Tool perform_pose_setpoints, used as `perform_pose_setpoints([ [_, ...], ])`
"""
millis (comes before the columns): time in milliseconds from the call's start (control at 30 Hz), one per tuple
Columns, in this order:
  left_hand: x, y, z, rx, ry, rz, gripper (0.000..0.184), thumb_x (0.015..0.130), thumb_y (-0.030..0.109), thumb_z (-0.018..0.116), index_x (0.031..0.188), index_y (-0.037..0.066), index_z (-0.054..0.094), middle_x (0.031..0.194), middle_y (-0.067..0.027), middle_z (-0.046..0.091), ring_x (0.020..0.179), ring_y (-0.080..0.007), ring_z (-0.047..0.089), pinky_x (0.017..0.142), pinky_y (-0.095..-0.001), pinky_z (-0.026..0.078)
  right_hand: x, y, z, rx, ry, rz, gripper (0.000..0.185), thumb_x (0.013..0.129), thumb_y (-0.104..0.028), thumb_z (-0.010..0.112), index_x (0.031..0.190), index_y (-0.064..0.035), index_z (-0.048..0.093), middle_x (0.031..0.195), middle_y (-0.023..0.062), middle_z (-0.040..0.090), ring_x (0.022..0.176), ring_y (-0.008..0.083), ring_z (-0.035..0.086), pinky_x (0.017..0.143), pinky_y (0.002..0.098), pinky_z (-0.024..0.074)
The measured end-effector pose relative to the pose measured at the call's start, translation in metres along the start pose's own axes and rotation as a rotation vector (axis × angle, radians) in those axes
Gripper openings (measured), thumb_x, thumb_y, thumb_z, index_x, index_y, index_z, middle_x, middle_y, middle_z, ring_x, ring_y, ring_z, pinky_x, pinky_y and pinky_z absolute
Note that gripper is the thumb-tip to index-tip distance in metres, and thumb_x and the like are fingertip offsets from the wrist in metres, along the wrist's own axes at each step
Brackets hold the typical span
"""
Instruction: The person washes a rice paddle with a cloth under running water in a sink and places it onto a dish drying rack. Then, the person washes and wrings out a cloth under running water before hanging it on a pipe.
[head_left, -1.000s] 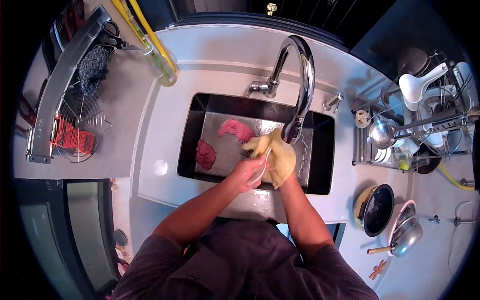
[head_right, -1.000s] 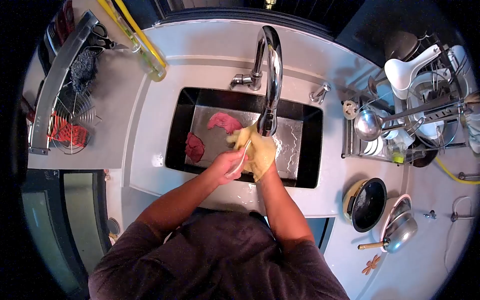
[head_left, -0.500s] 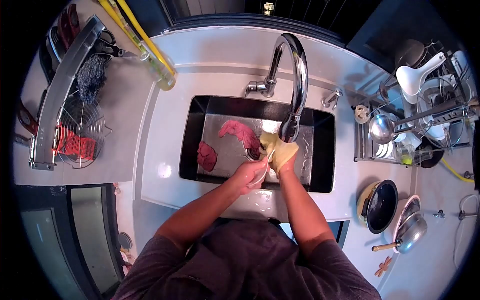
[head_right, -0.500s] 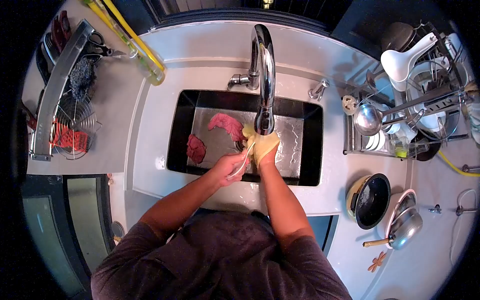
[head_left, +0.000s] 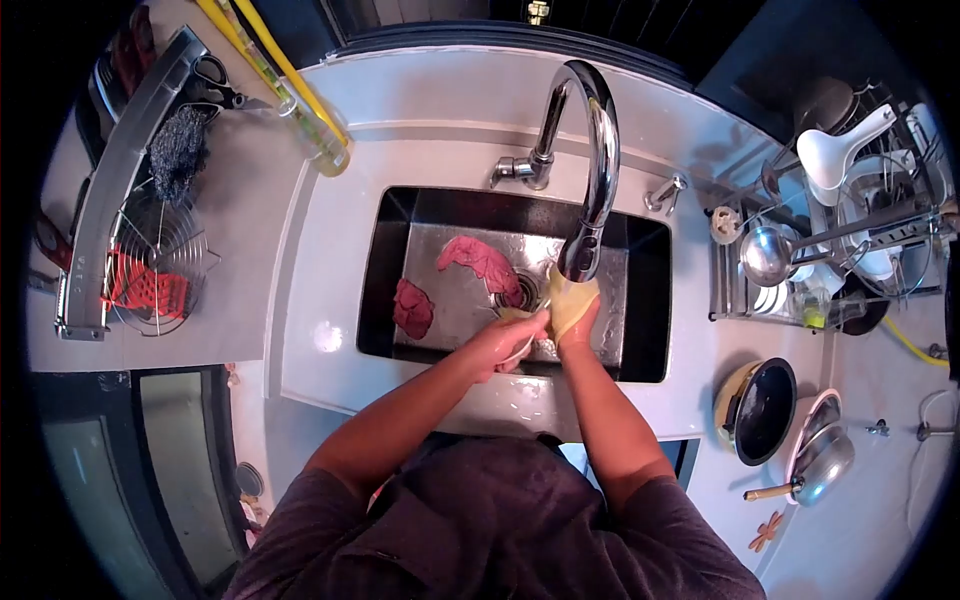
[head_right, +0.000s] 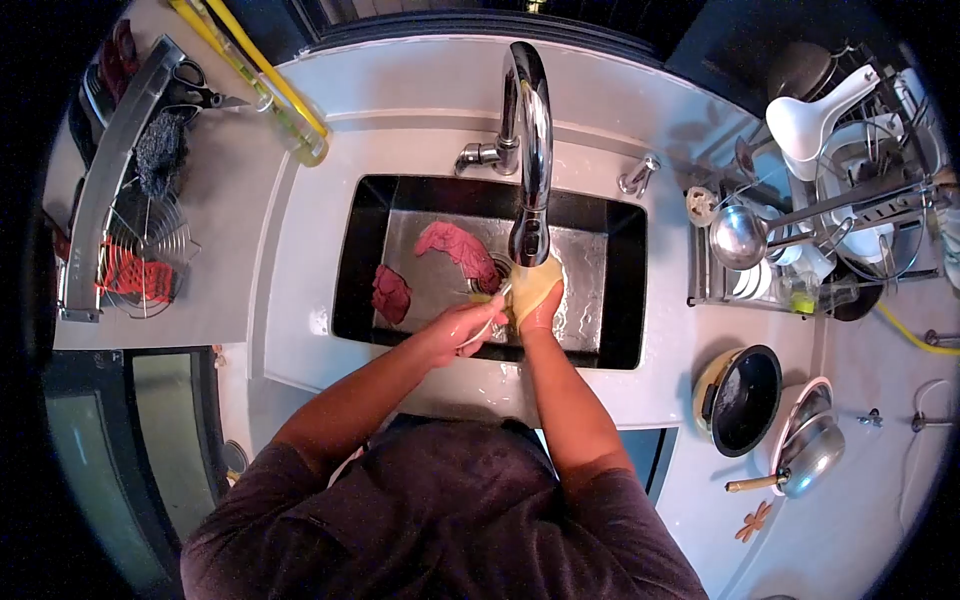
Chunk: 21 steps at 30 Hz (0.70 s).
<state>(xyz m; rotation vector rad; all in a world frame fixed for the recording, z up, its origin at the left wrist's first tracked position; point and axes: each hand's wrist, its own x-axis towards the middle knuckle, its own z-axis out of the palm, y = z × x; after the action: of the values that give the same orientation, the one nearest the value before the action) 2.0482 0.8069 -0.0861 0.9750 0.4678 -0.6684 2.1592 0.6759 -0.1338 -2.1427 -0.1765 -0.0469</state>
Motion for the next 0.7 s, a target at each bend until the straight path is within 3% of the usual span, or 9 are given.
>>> perform_pose_setpoints([
  [67,0.0,0.004,0.005,0.369,0.079,0.123,0.043,0.096,0.038,0.062,0.121,0.003,0.057,0.084,-0.001,0.058,0.065,-0.0102,0.052,0.055,-0.0256,0.042,0.002,0.015,0.008,-0.192,0.119,-0.156,0.023,0.084,-0.021,0.063,0.079,0.0016,0.066,0.072,0.0206,0.067,0.068,0.0372,0.066,0.061,0.045,0.0486],
  [167,0.028,-0.029,-0.02,0.637,0.083,0.451,0.055,0.095,0.024,0.063,0.14,-0.002,0.045,0.102,-0.0072,0.061,0.084,-0.013,0.059,0.071,-0.0287,0.052,0.007,-0.01,-0.005,0.099,0.028,0.081,0.022,0.085,-0.019,0.062,0.079,0.0018,0.065,0.065,0.0147,0.065,0.059,0.0253,0.063,0.058,0.0407,0.049],
  [300,0.004,-0.004,-0.002,0.247,0.141,0.135,0.046,0.093,0.02,0.058,0.135,0.001,0.052,0.098,-0.0093,0.063,0.084,-0.0165,0.063,0.07,-0.0341,0.056,-0.005,-0.035,-0.015,0.205,-0.229,0.104,0.015,0.083,-0.012,0.06,0.073,-0.0009,0.064,0.062,0.0058,0.061,0.054,0.0191,0.057,0.05,0.0345,0.0454],
  [400,0.012,0.004,0.004,0.417,0.142,0.021,0.037,0.094,0.022,0.056,0.125,0.003,0.06,0.09,-0.0111,0.063,0.084,-0.0165,0.064,0.069,-0.034,0.058,-0.022,-0.052,0.004,0.987,-0.26,0.451,0.014,0.082,-0.005,0.057,0.069,-0.0043,0.063,0.062,0.0011,0.058,0.051,0.0192,0.056,0.045,0.0314,0.0438],
  [467,0.016,-0.002,0.005,0.675,0.209,0.164,0.037,0.093,0.025,0.055,0.122,0.001,0.061,0.1,-0.0183,0.065,0.094,-0.0269,0.065,0.079,-0.0398,0.055,-0.037,-0.008,0.026,0.577,-0.327,0.071,0.023,0.087,-0.004,0.05,0.067,-0.0015,0.061,0.062,0.0072,0.057,0.051,0.0198,0.058,0.045,0.0339,0.0455],
  [533,0.023,-0.007,0.005,0.943,0.266,0.311,0.038,0.093,0.028,0.054,0.119,0.0,0.061,0.109,-0.0254,0.067,0.105,-0.0372,0.065,0.089,-0.0456,0.052,-0.03,-0.019,0.009,-0.201,-0.268,-0.367,0.027,0.089,-0.005,0.047,0.067,-0.0001,0.06,0.062,0.0122,0.059,0.051,0.0224,0.06,0.045,0.0355,0.0461],
  [600,0.024,-0.013,0.009,0.964,0.264,0.334,0.038,0.091,0.024,0.054,0.117,-0.002,0.061,0.117,-0.028,0.064,0.11,-0.0429,0.061,0.094,-0.0475,0.047,-0.027,-0.05,-0.004,0.331,-0.25,0.282,0.032,0.091,-0.014,0.045,0.07,0.0032,0.063,0.063,0.0189,0.063,0.053,0.0293,0.064,0.048,0.0403,0.0469],
  [667,0.023,-0.015,0.015,1.033,0.278,0.269,0.038,0.088,0.022,0.056,0.116,-0.005,0.063,0.114,-0.0301,0.065,0.107,-0.0415,0.064,0.092,-0.048,0.05,-0.019,-0.023,0.009,0.241,-0.188,0.077,0.035,0.092,-0.018,0.044,0.071,0.0043,0.062,0.057,0.0151,0.059,0.049,0.0255,0.061,0.046,0.0391,0.0456],
  [700,0.017,-0.008,0.022,1.052,0.263,0.142,0.037,0.087,0.019,0.055,0.114,-0.006,0.063,0.111,-0.03,0.066,0.107,-0.0426,0.064,0.093,-0.0488,0.05,-0.015,-0.024,0.01,0.305,-0.203,0.203,0.036,0.091,-0.019,0.044,0.07,0.0042,0.061,0.057,0.014,0.059,0.048,0.0248,0.06,0.046,0.0383,0.0452],
])
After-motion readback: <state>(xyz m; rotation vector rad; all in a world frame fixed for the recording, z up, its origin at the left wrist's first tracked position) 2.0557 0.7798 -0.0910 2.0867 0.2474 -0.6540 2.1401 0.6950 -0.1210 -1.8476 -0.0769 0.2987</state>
